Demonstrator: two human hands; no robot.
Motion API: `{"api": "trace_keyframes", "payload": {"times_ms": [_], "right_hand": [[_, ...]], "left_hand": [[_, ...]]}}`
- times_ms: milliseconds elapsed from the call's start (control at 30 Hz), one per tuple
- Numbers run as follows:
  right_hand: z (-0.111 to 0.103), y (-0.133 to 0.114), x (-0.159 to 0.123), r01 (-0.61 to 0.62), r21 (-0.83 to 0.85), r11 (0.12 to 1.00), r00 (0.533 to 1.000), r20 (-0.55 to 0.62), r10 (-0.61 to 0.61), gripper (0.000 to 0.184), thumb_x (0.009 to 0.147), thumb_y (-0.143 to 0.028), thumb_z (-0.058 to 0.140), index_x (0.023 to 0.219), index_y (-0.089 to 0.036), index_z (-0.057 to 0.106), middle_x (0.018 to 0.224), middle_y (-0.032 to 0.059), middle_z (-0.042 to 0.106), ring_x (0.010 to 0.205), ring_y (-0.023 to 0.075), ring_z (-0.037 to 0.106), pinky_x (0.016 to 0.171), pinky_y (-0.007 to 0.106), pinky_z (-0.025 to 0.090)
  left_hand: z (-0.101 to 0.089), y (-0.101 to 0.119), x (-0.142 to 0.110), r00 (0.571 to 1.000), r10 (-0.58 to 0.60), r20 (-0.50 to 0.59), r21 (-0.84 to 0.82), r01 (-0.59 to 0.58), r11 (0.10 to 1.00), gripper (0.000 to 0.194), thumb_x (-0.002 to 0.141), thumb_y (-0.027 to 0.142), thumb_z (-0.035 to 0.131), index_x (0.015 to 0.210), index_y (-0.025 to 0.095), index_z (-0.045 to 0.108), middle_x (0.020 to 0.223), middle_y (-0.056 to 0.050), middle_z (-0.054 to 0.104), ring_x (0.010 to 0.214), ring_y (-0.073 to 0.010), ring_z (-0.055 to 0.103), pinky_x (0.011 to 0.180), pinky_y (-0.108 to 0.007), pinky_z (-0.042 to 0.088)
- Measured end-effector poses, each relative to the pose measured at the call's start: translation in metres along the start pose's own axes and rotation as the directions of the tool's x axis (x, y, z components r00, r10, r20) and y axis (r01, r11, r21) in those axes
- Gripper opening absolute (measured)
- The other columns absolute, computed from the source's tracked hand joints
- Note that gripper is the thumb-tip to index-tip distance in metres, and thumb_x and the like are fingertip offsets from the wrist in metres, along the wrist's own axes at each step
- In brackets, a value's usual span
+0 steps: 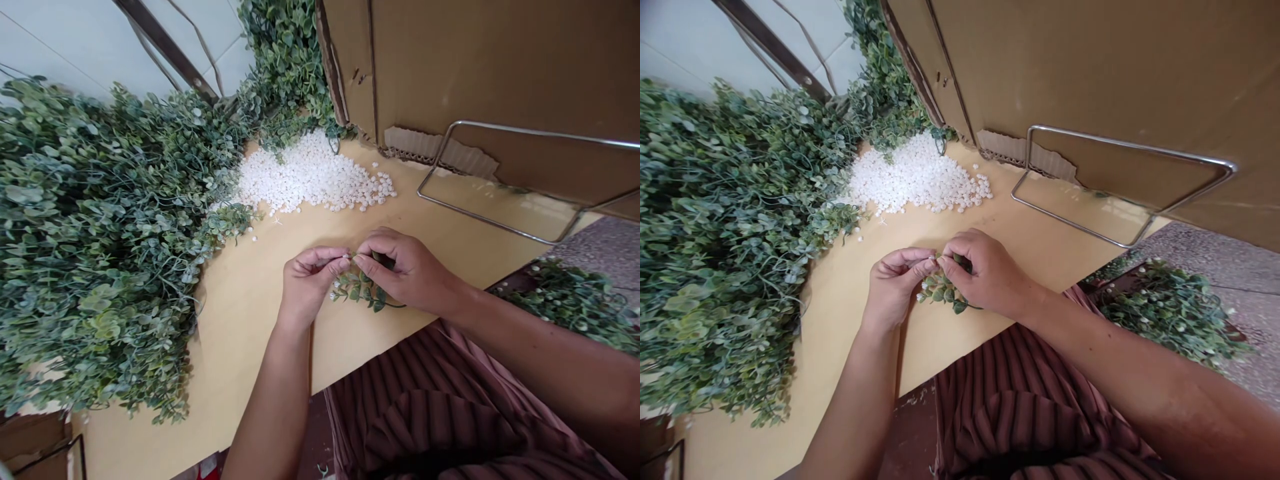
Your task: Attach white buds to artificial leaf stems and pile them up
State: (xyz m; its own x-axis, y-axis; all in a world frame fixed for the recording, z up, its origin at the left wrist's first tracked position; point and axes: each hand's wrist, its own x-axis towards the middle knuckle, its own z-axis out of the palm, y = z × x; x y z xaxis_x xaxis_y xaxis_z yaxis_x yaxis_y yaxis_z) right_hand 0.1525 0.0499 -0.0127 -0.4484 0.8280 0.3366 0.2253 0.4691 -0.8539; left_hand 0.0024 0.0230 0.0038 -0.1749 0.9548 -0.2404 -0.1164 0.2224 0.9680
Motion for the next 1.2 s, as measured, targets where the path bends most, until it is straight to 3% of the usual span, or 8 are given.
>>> {"api": "trace_keyframes", "payload": {"times_ms": [567, 1200], "right_hand": [[0.0011, -0.0004, 0.0, -0.027, 0.005, 1.0, 1.0, -0.004, 0.028, 0.018, 0.078, -0.019, 0.047, 0.06, -0.019, 0.047, 0.058, 0.0003, 0.049, 0.062, 0.0141, 0.046, 0.06, 0.027, 0.038], [0.0034, 0.0021, -0.0004, -0.012, -0.014, 1.0, 0.999, -0.03, 0.012, 0.016, 0.076, -0.016, 0.048, 0.06, -0.019, 0.047, 0.059, 0.0005, 0.05, 0.062, 0.0134, 0.046, 0.059, 0.026, 0.038]], "left_hand": [[0.001, -0.0016, -0.0003, 1.0, 0.0, -0.022, 0.033, 0.001, 0.999, 0.019, 0.048, 0.023, 0.083, 0.061, 0.017, 0.071, 0.056, 0.001, 0.067, 0.049, -0.008, 0.058, 0.05, -0.019, 0.049], [0.0046, -0.005, -0.0007, 1.0, 0.018, -0.02, 0.061, -0.017, 0.998, 0.017, 0.046, 0.021, 0.083, 0.056, 0.017, 0.07, 0.06, 0.0, 0.069, 0.054, -0.0094, 0.061, 0.056, -0.02, 0.051]]}}
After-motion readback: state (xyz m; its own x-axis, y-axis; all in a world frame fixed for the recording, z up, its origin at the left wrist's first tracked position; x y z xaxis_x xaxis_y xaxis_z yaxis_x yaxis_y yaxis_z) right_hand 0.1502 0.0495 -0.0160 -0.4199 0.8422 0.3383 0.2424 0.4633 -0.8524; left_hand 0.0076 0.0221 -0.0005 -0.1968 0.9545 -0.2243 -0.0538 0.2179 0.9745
